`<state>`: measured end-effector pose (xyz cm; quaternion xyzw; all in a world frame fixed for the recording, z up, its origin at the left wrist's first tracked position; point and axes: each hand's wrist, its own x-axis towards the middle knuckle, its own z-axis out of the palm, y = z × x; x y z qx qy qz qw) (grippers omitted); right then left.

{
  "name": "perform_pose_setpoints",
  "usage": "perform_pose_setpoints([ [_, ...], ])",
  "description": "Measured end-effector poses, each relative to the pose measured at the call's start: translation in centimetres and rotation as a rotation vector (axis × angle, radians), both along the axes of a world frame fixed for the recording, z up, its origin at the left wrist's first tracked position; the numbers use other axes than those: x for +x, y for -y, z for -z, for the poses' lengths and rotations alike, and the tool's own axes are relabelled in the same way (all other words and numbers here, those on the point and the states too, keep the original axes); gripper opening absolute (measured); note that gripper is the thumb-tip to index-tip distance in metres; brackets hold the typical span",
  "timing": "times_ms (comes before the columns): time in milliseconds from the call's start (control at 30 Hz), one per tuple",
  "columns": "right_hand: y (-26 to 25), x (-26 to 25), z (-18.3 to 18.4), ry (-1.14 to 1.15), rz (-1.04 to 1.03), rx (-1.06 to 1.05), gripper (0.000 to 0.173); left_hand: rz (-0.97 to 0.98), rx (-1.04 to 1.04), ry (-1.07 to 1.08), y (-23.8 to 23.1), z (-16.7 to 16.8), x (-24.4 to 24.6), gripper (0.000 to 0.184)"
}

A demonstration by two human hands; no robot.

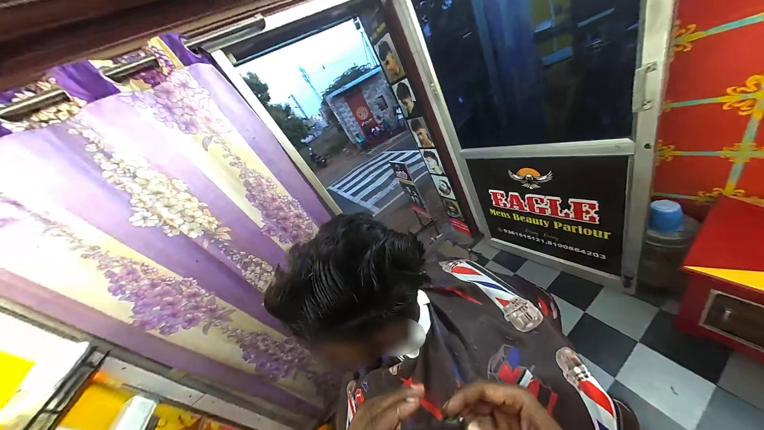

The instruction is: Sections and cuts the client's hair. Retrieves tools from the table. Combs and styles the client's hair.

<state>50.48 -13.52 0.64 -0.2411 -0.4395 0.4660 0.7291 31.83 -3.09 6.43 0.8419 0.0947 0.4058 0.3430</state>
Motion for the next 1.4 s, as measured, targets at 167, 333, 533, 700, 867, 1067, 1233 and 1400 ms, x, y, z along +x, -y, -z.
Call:
perform_pose_setpoints([
  [167,1.4,3.6,1.2,-0.283,0.3,-0.126,0.017,0.029,0.743,-0.394,-2.3,-2.5,1.1,0.029],
  [333,1.5,5.1,3.4,-0.302,0.414,-0.232,0.025,0.329,1.186,-0.575,-6.3,-5.7,3.4,0.039],
  [533,1.3,4.0,4.1,-0.221,0.459,-0.29,0.027,0.231,1.456,-0.574,-9.9,-9.6,5.8,0.064],
  [700,1.4,3.9,4.5,-0.206,0.429,-0.304,0.023,-0.019,1.437,-0.63,-12.8,-12.9,6.3,0.082],
  [867,1.3,4.1,4.6,-0.182,0.404,-0.287,0.023,-0.053,1.354,-0.691,-15.8,-14.1,6.2,0.083],
  [1067,0.1,5.4,3.2,-0.175,0.341,-0.278,0.022,-0.002,1.199,-0.697,-18.0,-15.2,6.1,0.062],
  [1233,-2.0,9.7,-1.0,0.031,0.32,-0.265,0.023,0.077,0.897,-0.69,-19.9,-15.1,5.8,0.059],
  [1400,-6.4,15.2,-6.0,0.232,0.268,-0.3,0.027,0.248,0.605,-0.613,-21.4,-14.9,5.7,0.054],
])
